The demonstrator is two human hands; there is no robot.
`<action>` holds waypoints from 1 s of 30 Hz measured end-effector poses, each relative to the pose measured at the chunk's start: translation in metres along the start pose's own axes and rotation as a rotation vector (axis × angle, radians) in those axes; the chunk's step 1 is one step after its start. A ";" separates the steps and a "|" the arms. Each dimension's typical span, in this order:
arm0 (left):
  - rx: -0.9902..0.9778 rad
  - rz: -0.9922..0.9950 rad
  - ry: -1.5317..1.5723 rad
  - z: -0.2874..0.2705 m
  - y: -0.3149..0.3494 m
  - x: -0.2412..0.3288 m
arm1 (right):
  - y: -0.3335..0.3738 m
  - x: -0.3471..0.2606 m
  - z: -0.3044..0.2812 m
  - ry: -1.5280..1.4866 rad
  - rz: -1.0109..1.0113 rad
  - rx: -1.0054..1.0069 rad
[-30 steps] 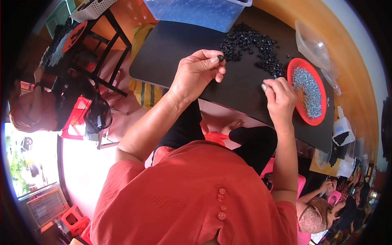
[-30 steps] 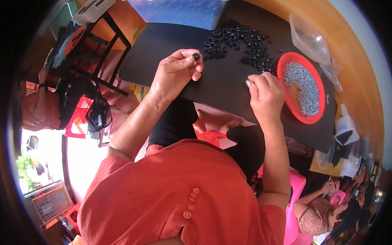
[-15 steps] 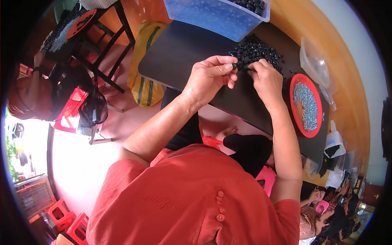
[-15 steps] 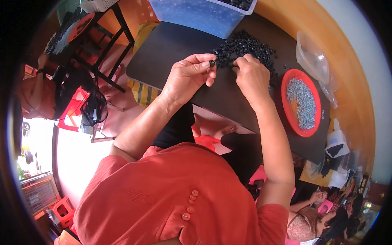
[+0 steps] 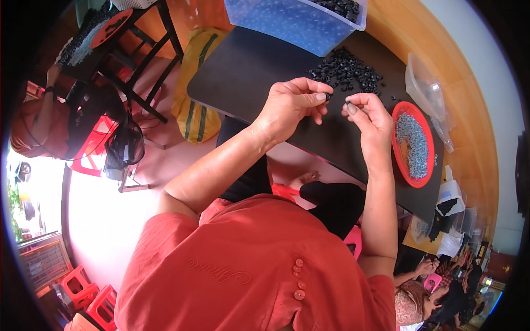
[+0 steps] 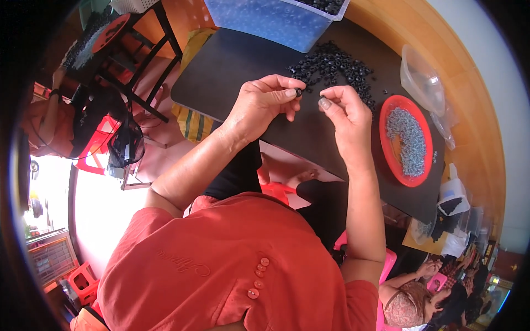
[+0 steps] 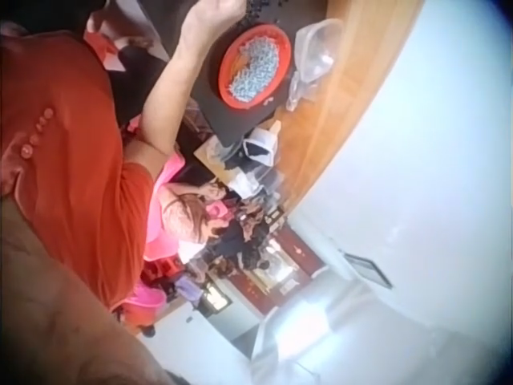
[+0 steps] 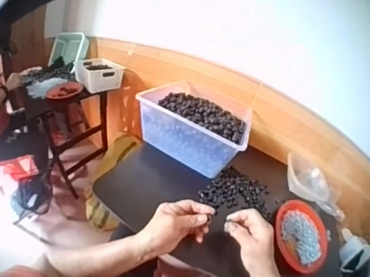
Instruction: Sorting small black items from a plastic container into a red dish at a workstation.
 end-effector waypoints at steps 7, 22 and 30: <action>-0.015 0.003 0.070 0.026 0.005 -0.008 | 0.008 -0.006 0.001 -0.061 -0.084 0.102; -0.006 -0.010 0.125 0.022 0.000 -0.016 | 0.013 -0.027 0.010 0.194 -0.319 0.096; -0.036 -0.003 0.115 0.020 0.000 -0.017 | 0.016 -0.032 0.010 0.240 -0.319 0.100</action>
Point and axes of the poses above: each hand's wrist, its own y-axis away from the middle knuckle, its own z-axis out of the palm, x = y × z, the point moved 7 cm from there along -y, towards the middle knuckle
